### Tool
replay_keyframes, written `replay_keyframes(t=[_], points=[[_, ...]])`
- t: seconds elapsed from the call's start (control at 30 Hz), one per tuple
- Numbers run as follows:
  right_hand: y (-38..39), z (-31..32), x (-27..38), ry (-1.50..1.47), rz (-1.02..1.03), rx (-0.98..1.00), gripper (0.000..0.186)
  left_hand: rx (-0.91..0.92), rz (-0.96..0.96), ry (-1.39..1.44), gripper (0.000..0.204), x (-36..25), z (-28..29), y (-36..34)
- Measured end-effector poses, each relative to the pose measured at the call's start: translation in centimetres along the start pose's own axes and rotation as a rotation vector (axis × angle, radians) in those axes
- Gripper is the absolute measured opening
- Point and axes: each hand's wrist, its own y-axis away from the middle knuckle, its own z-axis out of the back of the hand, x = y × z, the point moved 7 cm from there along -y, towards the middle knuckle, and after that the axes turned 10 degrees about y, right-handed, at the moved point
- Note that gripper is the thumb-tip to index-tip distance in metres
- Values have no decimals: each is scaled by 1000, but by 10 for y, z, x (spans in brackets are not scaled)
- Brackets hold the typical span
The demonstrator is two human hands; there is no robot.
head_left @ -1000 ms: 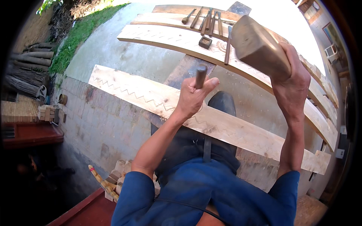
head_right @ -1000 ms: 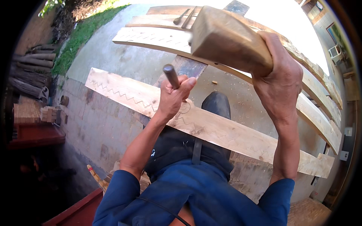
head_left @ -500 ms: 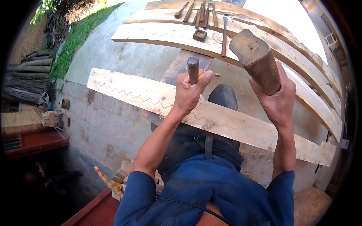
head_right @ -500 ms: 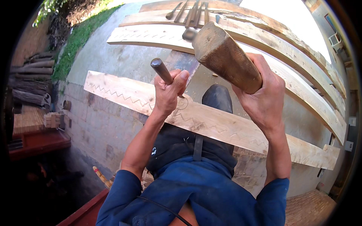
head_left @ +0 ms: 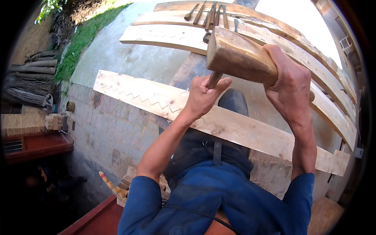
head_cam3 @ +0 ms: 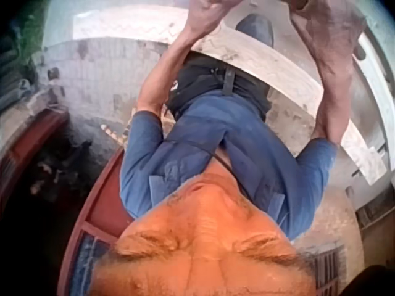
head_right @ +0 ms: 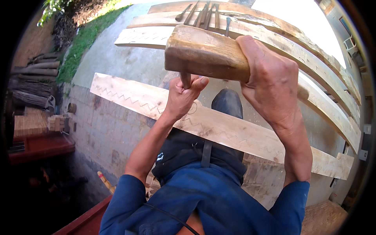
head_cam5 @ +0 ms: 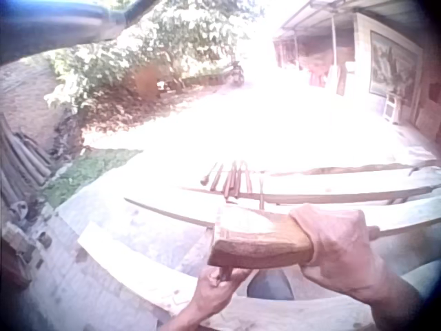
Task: The person carves a decorative zigzag pattern into a long wooden plank using a chisel and a wooden mallet. They repeatedly strike the chisel to remove wood shavings and refine the design along the plank's length.
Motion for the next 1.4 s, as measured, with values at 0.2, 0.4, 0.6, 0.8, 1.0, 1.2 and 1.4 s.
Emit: replay_keyframes(t=[0.2,0.4,0.6,0.8,1.0,1.2,1.4], points=[[53,-2,-33,-511,-457,-54,29,-55,-26,333,57,-12,42,1],[102,-45,-27,-1111,-749,58,23,-384,-164,350,62,-27,76,13],[134,-76,-25,-987,-800,222,25,-466,-139,375,62,-13,71,15],[144,-85,-27,-959,-831,259,25,-462,-106,364,61,-10,59,11],[145,-88,-26,-969,-850,256,28,-458,-116,352,59,-8,61,10],[146,-91,-26,-971,-860,263,29,-462,-124,335,58,-9,63,11],[148,-95,-27,-966,-866,309,31,-423,-106,300,57,-7,57,6]])
